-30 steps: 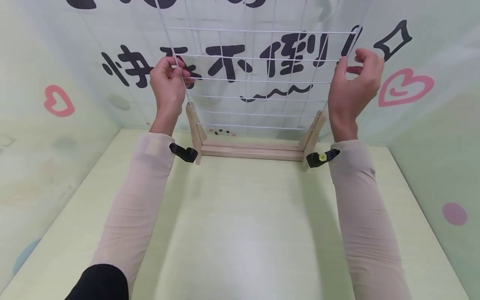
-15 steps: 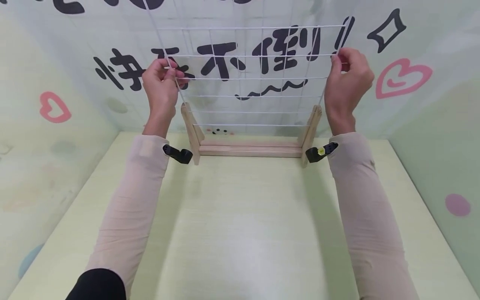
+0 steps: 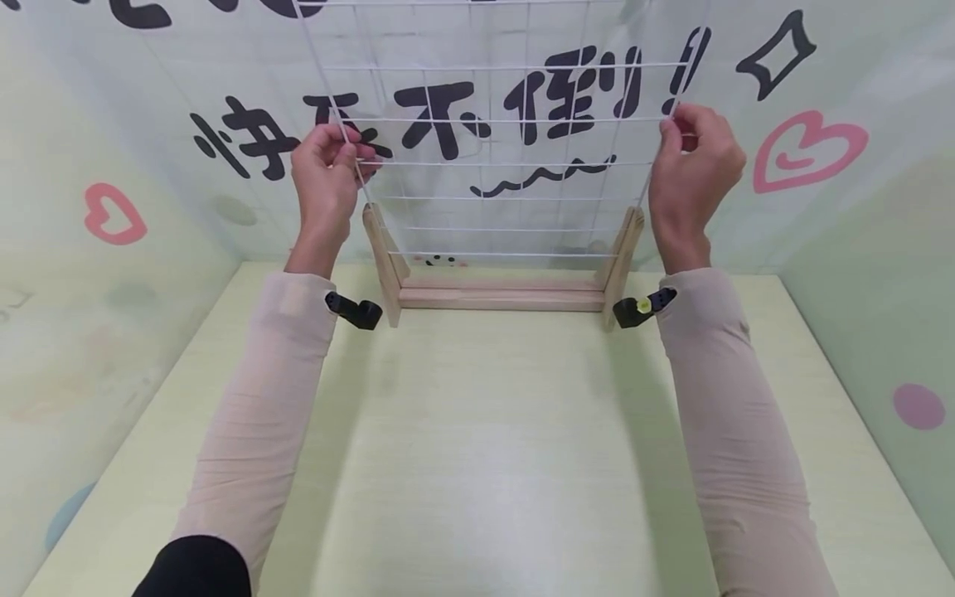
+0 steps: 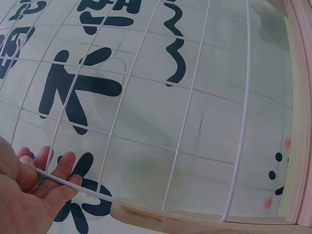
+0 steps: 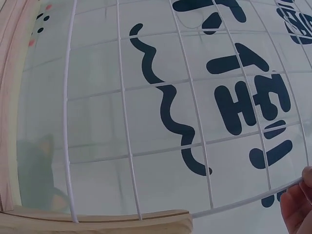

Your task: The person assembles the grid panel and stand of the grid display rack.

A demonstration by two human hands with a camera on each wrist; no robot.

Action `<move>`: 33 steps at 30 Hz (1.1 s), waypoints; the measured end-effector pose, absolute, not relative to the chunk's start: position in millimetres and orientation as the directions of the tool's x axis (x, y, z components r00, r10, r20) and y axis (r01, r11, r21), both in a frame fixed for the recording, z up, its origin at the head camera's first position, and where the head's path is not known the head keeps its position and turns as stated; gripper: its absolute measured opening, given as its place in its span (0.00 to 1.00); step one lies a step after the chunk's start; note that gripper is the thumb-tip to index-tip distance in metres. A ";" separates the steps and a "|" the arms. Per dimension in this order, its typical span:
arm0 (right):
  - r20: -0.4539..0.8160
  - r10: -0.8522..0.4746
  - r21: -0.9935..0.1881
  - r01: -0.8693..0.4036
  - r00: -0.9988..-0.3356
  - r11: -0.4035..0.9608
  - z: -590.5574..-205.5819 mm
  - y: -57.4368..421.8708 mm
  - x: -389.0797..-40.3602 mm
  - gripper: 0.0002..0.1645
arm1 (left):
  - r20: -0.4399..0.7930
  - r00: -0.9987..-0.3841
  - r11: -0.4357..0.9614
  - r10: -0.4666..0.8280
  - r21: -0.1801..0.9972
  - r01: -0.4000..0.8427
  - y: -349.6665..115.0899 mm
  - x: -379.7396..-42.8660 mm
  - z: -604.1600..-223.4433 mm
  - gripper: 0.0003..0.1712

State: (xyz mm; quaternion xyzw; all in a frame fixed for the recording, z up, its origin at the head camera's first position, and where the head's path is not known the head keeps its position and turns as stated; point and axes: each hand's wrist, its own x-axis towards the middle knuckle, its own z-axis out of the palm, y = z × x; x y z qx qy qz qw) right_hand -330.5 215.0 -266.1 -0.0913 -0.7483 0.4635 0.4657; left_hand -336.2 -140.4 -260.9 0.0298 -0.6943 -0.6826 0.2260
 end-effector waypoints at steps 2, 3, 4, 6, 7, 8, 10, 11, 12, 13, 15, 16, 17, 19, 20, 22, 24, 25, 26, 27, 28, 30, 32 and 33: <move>0.604 0.571 -0.786 -0.294 -0.556 0.544 -267.6 216.3 -330.3 0.15 | 0.269 -0.899 0.063 -0.345 0.963 0.264 -140.4 -335.8 -262.3 0.08; 0.600 0.572 -0.788 -0.294 -0.559 0.540 -268.7 216.9 -330.1 0.15 | 0.265 -0.900 0.061 -0.345 0.964 0.261 -140.4 -335.8 -262.8 0.09; 0.599 0.571 -0.790 -0.294 -0.562 0.539 -269.8 217.5 -330.1 0.14 | 0.267 -0.900 0.069 -0.345 0.963 0.259 -140.3 -335.9 -263.5 0.09; 0.599 0.568 -0.790 -0.298 -0.564 0.536 -272.5 219.0 -330.0 0.14 | 0.259 -0.903 0.071 -0.344 0.966 0.250 -140.0 -336.2 -264.7 0.09; 0.601 0.567 -0.788 -0.301 -0.564 0.537 -274.0 219.9 -330.0 0.13 | 0.255 -0.904 0.071 -0.343 0.967 0.245 -139.6 -336.4 -265.3 0.09; 0.604 0.564 -0.786 -0.302 -0.563 0.540 -275.6 220.6 -329.9 0.13 | 0.253 -0.905 0.071 -0.342 0.967 0.243 -139.3 -336.6 -266.1 0.09; 0.610 0.559 -0.781 -0.306 -0.562 0.545 -278.6 222.0 -329.5 0.13 | 0.250 -0.907 0.084 -0.339 0.968 0.236 -138.8 -336.9 -268.0 0.09; 0.612 0.557 -0.779 -0.308 -0.561 0.547 -280.0 222.5 -329.3 0.13 | 0.247 -0.908 0.081 -0.339 0.969 0.233 -138.7 -337.0 -268.9 0.09; 0.616 0.554 -0.776 -0.309 -0.560 0.550 -281.4 222.9 -329.0 0.13 | 0.252 -0.906 0.097 -0.340 0.968 0.232 -138.8 -336.8 -269.8 0.10; 0.618 0.552 -0.774 -0.308 -0.560 0.553 -282.6 223.2 -328.8 0.13 | 0.260 -0.903 0.119 -0.341 0.965 0.232 -139.1 -336.7 -270.9 0.09; 0.622 0.547 -0.770 -0.311 -0.560 0.557 -284.3 223.5 -328.4 0.14 | 0.282 -0.895 0.168 -0.344 0.957 0.237 -140.3 -336.4 -272.6 0.09; 0.623 0.546 -0.770 -0.312 -0.560 0.557 -284.9 223.7 -328.3 0.14 | 0.293 -0.891 0.191 -0.345 0.952 0.239 -141.0 -336.3 -273.3 0.08; 0.622 0.546 -0.770 -0.314 -0.561 0.555 -285.3 223.8 -328.3 0.14 | 0.302 -0.888 0.208 -0.346 0.948 0.241 -141.7 -336.2 -273.9 0.08; 0.621 0.546 -0.772 -0.319 -0.563 0.549 -285.7 224.0 -328.4 0.14 | 0.310 -0.886 0.237 -0.346 0.942 0.237 -143.0 -336.1 -274.2 0.08; 0.618 0.546 -0.775 -0.321 -0.565 0.545 -285.8 224.1 -328.5 0.14 | 0.309 -0.886 0.241 -0.346 0.942 0.235 -143.6 -336.2 -274.2 0.08; 0.609 0.549 -0.782 -0.320 -0.572 0.535 -286.2 224.1 -328.6 0.13 | 0.305 -0.888 0.247 -0.345 0.942 0.227 -144.6 -336.9 -274.5 0.08; 0.602 0.550 -0.788 -0.320 -0.579 0.526 -286.9 224.2 -328.4 0.13 | 0.304 -0.888 0.257 -0.345 0.940 0.223 -145.3 -337.3 -275.2 0.08; 0.602 0.548 -0.788 -0.320 -0.580 0.526 -287.4 224.2 -328.2 0.13 | 0.307 -0.887 0.263 -0.345 0.939 0.223 -145.6 -337.6 -275.9 0.08; 0.602 0.547 -0.788 -0.320 -0.582 0.526 -287.8 224.2 -327.9 0.13 | 0.306 -0.887 0.264 -0.345 0.939 0.221 -145.8 -337.7 -276.3 0.08; 0.603 0.545 -0.787 -0.320 -0.583 0.528 -287.9 224.2 -327.8 0.13 | 0.304 -0.888 0.262 -0.345 0.940 0.220 -145.9 -337.9 -276.7 0.08; 0.604 0.542 -0.785 -0.321 -0.584 0.530 -288.0 224.2 -327.6 0.13 | 0.301 -0.888 0.262 -0.347 0.941 0.216 -146.0 -337.7 -276.8 0.08; 0.608 0.533 -0.781 -0.322 -0.588 0.535 -287.7 224.1 -327.6 0.13 | 0.294 -0.890 0.263 -0.349 0.942 0.209 -146.6 -337.4 -277.1 0.08; 0.606 0.530 -0.781 -0.317 -0.594 0.538 -287.4 223.9 -328.0 0.13 | 0.285 -0.891 0.264 -0.352 0.944 0.198 -147.4 -337.3 -277.8 0.08; 0.602 0.529 -0.783 -0.312 -0.598 0.538 -287.4 223.8 -328.1 0.13 | 0.285 -0.891 0.272 -0.353 0.943 0.194 -147.8 -337.4 -278.7 0.09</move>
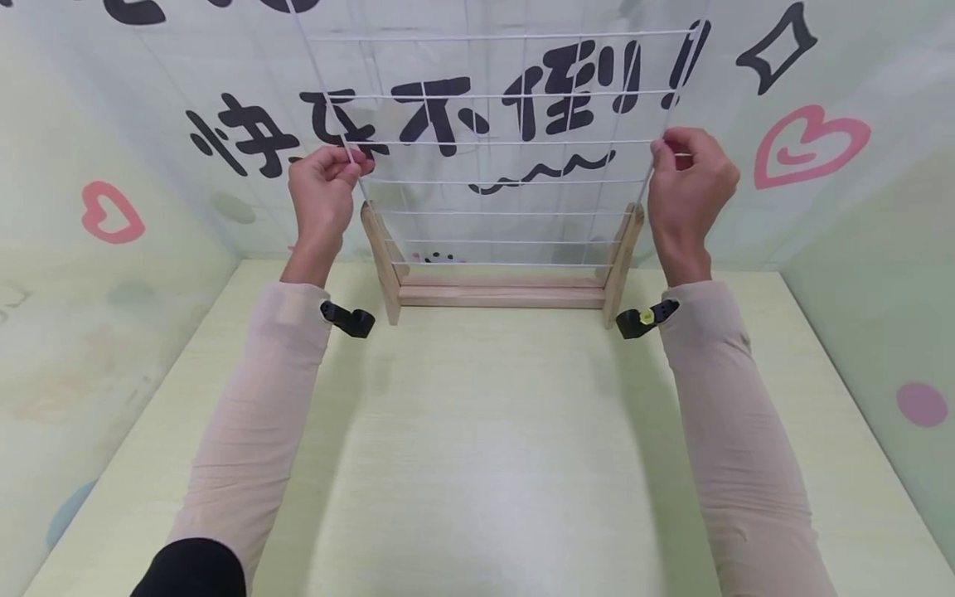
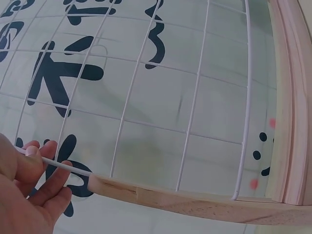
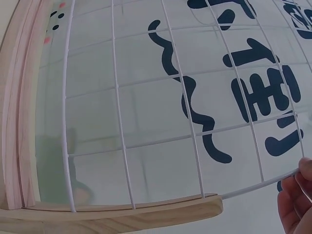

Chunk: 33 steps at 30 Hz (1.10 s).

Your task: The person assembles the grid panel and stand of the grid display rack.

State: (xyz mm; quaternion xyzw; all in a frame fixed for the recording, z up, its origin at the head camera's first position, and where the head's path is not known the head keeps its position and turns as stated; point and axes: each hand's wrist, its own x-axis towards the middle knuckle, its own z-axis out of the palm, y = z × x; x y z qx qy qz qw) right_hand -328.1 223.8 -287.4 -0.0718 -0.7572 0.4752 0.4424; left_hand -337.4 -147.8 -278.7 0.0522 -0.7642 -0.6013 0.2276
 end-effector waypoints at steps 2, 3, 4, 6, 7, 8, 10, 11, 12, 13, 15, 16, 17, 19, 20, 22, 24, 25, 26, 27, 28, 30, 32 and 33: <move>0.593 0.526 -0.787 -0.301 -0.610 0.539 -288.2 223.3 -328.5 0.14 | 0.284 -0.890 0.282 -0.356 0.941 0.187 -148.9 -337.6 -280.4 0.09; 0.588 0.523 -0.789 -0.295 -0.617 0.539 -289.0 223.1 -328.5 0.14 | 0.286 -0.889 0.291 -0.357 0.939 0.185 -149.2 -337.7 -281.4 0.09; 0.586 0.519 -0.788 -0.290 -0.622 0.543 -289.8 223.0 -328.4 0.14 | 0.289 -0.888 0.301 -0.358 0.936 0.184 -149.4 -338.0 -282.2 0.09; 0.582 0.511 -0.788 -0.281 -0.632 0.548 -291.8 223.1 -327.9 0.14 | 0.297 -0.885 0.320 -0.358 0.930 0.182 -149.4 -338.5 -283.7 0.09; 0.582 0.507 -0.786 -0.279 -0.636 0.551 -292.8 223.3 -327.6 0.14 | 0.298 -0.884 0.326 -0.359 0.928 0.180 -149.4 -338.7 -284.3 0.09; 0.586 0.500 -0.781 -0.280 -0.638 0.558 -293.8 223.5 -327.3 0.14 | 0.300 -0.883 0.336 -0.361 0.925 0.177 -149.3 -338.8 -284.7 0.09; 0.592 0.493 -0.776 -0.284 -0.637 0.564 -295.4 224.1 -326.7 0.13 | 0.304 -0.882 0.347 -0.360 0.921 0.176 -148.7 -338.4 -285.1 0.09; 0.594 0.491 -0.773 -0.283 -0.637 0.568 -296.0 224.4 -326.4 0.13 | 0.302 -0.882 0.349 -0.361 0.921 0.173 -148.3 -338.3 -285.2 0.09; 0.597 0.488 -0.769 -0.283 -0.637 0.573 -296.6 224.8 -326.2 0.14 | 0.297 -0.884 0.350 -0.360 0.922 0.167 -147.9 -338.1 -285.3 0.09; 0.600 0.485 -0.765 -0.280 -0.636 0.579 -297.1 225.0 -326.0 0.14 | 0.292 -0.886 0.349 -0.361 0.923 0.162 -147.5 -338.0 -285.4 0.09; 0.601 0.483 -0.762 -0.276 -0.637 0.585 -298.0 225.4 -325.7 0.14 | 0.283 -0.888 0.354 -0.362 0.923 0.150 -146.8 -337.6 -286.1 0.09; 0.601 0.481 -0.761 -0.274 -0.638 0.588 -298.4 225.6 -325.6 0.15 | 0.277 -0.890 0.354 -0.362 0.924 0.143 -146.5 -337.4 -286.4 0.09; 0.601 0.481 -0.760 -0.271 -0.638 0.590 -298.7 225.7 -325.6 0.15 | 0.270 -0.891 0.357 -0.364 0.924 0.135 -146.3 -337.4 -286.9 0.09; 0.601 0.479 -0.760 -0.272 -0.639 0.590 -299.3 225.9 -325.7 0.15 | 0.266 -0.893 0.360 -0.363 0.924 0.129 -146.2 -337.8 -288.2 0.09; 0.601 0.479 -0.761 -0.274 -0.640 0.589 -299.6 226.0 -325.9 0.15 | 0.264 -0.894 0.360 -0.361 0.924 0.127 -146.2 -338.0 -288.8 0.09; 0.601 0.479 -0.761 -0.276 -0.640 0.587 -300.4 226.3 -326.2 0.14 | 0.267 -0.895 0.363 -0.356 0.923 0.131 -146.2 -338.2 -290.1 0.09; 0.602 0.477 -0.760 -0.278 -0.640 0.587 -301.5 226.6 -326.4 0.14 | 0.273 -0.896 0.366 -0.350 0.920 0.138 -146.3 -338.7 -291.9 0.09; 0.601 0.477 -0.762 -0.278 -0.641 0.585 -302.2 226.7 -326.4 0.14 | 0.269 -0.897 0.362 -0.350 0.922 0.136 -146.4 -338.8 -292.8 0.09; 0.600 0.477 -0.763 -0.278 -0.643 0.584 -302.9 226.7 -326.6 0.14 | 0.270 -0.897 0.363 -0.350 0.922 0.136 -146.5 -338.6 -293.9 0.09; 0.598 0.475 -0.764 -0.278 -0.646 0.583 -303.7 226.7 -326.8 0.14 | 0.270 -0.897 0.364 -0.350 0.922 0.135 -146.5 -338.3 -294.9 0.09; 0.595 0.474 -0.765 -0.276 -0.649 0.582 -304.6 226.6 -326.9 0.15 | 0.268 -0.898 0.362 -0.350 0.922 0.134 -146.7 -338.1 -296.0 0.09; 0.587 0.473 -0.768 -0.267 -0.657 0.582 -306.2 226.3 -327.1 0.15 | 0.260 -0.899 0.367 -0.352 0.922 0.123 -147.1 -337.8 -297.9 0.09; 0.585 0.469 -0.767 -0.263 -0.661 0.585 -308.1 226.1 -327.0 0.14 | 0.254 -0.901 0.373 -0.351 0.921 0.114 -147.7 -337.5 -299.9 0.10; 0.585 0.467 -0.765 -0.260 -0.663 0.589 -309.0 226.1 -326.7 0.14 | 0.250 -0.903 0.376 -0.349 0.920 0.109 -147.9 -337.5 -300.8 0.10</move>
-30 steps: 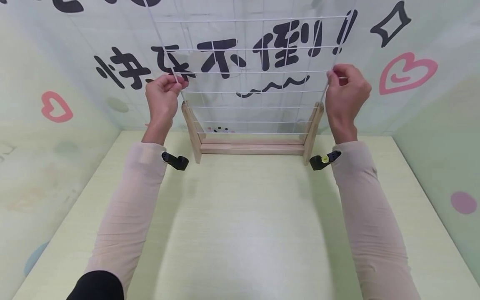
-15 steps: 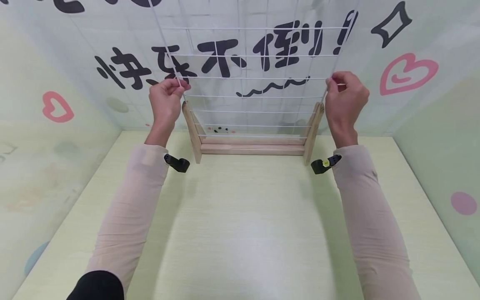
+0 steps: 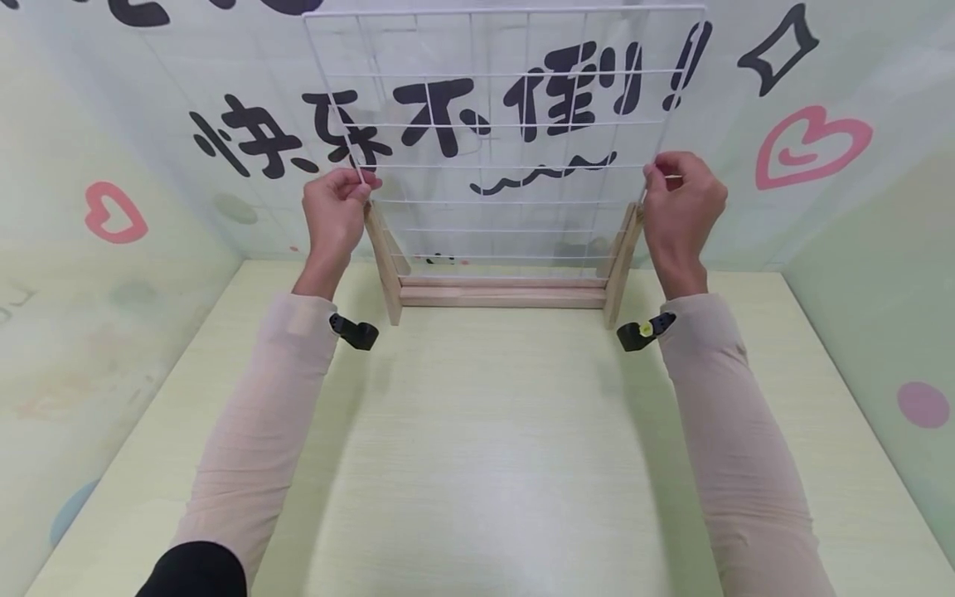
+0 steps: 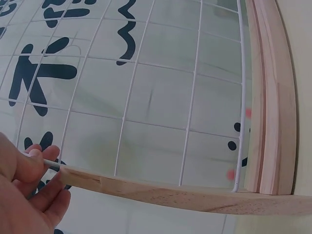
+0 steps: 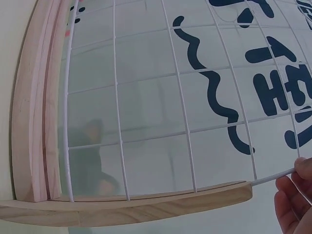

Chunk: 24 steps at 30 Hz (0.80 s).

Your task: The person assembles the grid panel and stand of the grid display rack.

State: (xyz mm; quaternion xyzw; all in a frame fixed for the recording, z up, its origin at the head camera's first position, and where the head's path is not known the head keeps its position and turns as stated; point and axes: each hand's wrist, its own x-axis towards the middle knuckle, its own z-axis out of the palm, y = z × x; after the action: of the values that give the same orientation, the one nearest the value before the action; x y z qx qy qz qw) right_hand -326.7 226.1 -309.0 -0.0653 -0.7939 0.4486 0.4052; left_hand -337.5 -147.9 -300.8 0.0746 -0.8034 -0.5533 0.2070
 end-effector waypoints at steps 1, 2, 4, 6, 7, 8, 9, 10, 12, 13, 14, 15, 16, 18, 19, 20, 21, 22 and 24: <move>0.586 0.465 -0.763 -0.258 -0.664 0.592 -309.8 226.2 -326.4 0.14 | 0.248 -0.905 0.380 -0.347 0.919 0.106 -147.9 -337.7 -301.9 0.10; 0.590 0.460 -0.759 -0.260 -0.664 0.597 -310.7 226.4 -326.0 0.14 | 0.245 -0.906 0.381 -0.345 0.919 0.103 -148.0 -337.8 -302.8 0.10; 0.591 0.457 -0.756 -0.259 -0.665 0.601 -312.6 226.8 -325.1 0.14 | 0.239 -0.910 0.380 -0.340 0.920 0.099 -147.7 -337.8 -304.4 0.10; 0.587 0.457 -0.757 -0.254 -0.668 0.602 -314.5 227.2 -324.3 0.14 | 0.238 -0.912 0.378 -0.335 0.920 0.101 -147.6 -337.6 -305.9 0.10; 0.585 0.458 -0.758 -0.251 -0.669 0.602 -315.4 227.4 -324.0 0.14 | 0.238 -0.912 0.380 -0.333 0.919 0.101 -147.5 -337.4 -306.6 0.10; 0.582 0.460 -0.760 -0.247 -0.670 0.601 -316.3 227.5 -323.9 0.13 | 0.239 -0.913 0.384 -0.331 0.918 0.101 -147.5 -337.0 -307.4 0.10; 0.578 0.463 -0.763 -0.243 -0.672 0.599 -317.0 227.5 -323.8 0.13 | 0.241 -0.913 0.390 -0.329 0.915 0.101 -147.6 -336.6 -308.1 0.10; 0.571 0.468 -0.769 -0.239 -0.675 0.593 -317.9 227.5 -323.8 0.13 | 0.243 -0.912 0.396 -0.330 0.913 0.100 -147.7 -336.2 -308.8 0.10; 0.558 0.472 -0.777 -0.229 -0.683 0.586 -319.6 228.0 -323.2 0.13 | 0.244 -0.912 0.407 -0.329 0.908 0.096 -147.6 -335.4 -310.1 0.10; 0.558 0.468 -0.775 -0.227 -0.686 0.590 -320.6 228.4 -322.9 0.13 | 0.245 -0.912 0.413 -0.330 0.906 0.095 -147.5 -334.9 -310.5 0.10; 0.556 0.465 -0.774 -0.225 -0.689 0.592 -321.6 228.8 -322.6 0.14 | 0.247 -0.911 0.417 -0.329 0.904 0.094 -147.5 -334.4 -310.9 0.10; 0.554 0.463 -0.774 -0.224 -0.692 0.592 -322.8 229.1 -322.2 0.14 | 0.250 -0.911 0.422 -0.328 0.902 0.095 -147.6 -334.2 -311.2 0.11; 0.553 0.461 -0.774 -0.222 -0.694 0.593 -323.7 229.4 -321.8 0.15 | 0.251 -0.911 0.425 -0.327 0.900 0.095 -147.7 -333.9 -311.5 0.11; 0.558 0.458 -0.769 -0.224 -0.692 0.599 -325.4 230.2 -320.8 0.15 | 0.254 -0.912 0.430 -0.322 0.898 0.099 -147.5 -333.4 -311.9 0.11; 0.561 0.456 -0.767 -0.227 -0.691 0.600 -326.2 230.5 -320.3 0.15 | 0.256 -0.912 0.433 -0.320 0.896 0.099 -147.4 -333.3 -312.3 0.11; 0.560 0.458 -0.769 -0.227 -0.691 0.598 -326.8 230.5 -319.9 0.15 | 0.257 -0.913 0.437 -0.318 0.894 0.099 -147.4 -333.2 -312.9 0.11; 0.559 0.460 -0.771 -0.228 -0.690 0.595 -327.3 230.4 -319.6 0.15 | 0.258 -0.912 0.440 -0.319 0.892 0.098 -147.5 -332.9 -313.5 0.11; 0.558 0.459 -0.772 -0.230 -0.691 0.592 -327.6 229.9 -319.7 0.15 | 0.260 -0.911 0.441 -0.321 0.892 0.099 -147.8 -332.6 -314.0 0.12; 0.557 0.457 -0.773 -0.231 -0.693 0.591 -328.0 228.4 -319.6 0.16 | 0.268 -0.907 0.447 -0.325 0.889 0.103 -148.6 -332.1 -315.3 0.12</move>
State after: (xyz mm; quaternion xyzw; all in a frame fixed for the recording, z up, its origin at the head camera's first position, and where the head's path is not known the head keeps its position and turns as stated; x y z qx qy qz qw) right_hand -319.6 228.4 -328.0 -0.0702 -0.8044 0.4469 0.3852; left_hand -332.1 -148.6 -315.3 0.0672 -0.8255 -0.5216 0.2048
